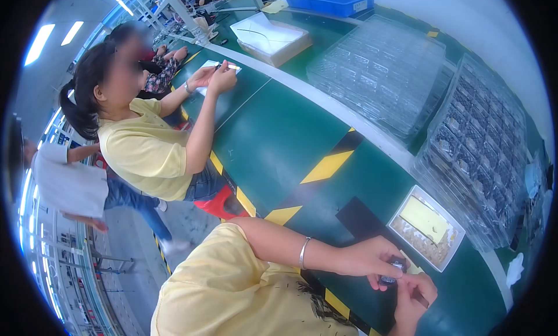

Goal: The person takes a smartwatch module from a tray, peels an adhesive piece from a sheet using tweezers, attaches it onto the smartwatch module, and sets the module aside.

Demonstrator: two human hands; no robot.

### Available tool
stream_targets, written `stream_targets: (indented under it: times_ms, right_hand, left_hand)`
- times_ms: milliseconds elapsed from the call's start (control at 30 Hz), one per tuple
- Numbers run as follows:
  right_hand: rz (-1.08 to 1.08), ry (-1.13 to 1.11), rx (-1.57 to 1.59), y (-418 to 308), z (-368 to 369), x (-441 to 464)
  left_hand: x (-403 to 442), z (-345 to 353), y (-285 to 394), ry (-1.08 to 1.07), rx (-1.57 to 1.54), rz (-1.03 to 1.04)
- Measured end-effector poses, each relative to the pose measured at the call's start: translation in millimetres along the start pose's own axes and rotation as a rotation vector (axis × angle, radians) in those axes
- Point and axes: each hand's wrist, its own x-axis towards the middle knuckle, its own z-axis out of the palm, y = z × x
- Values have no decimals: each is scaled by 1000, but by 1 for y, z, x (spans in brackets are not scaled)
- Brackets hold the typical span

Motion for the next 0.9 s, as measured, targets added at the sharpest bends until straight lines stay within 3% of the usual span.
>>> stream_targets:
  times_ms: [900]
  right_hand:
    - [-80, -86, -86, -20, -7, 10]
  left_hand:
    - [-3, -1, 6, -77, 78, -80]
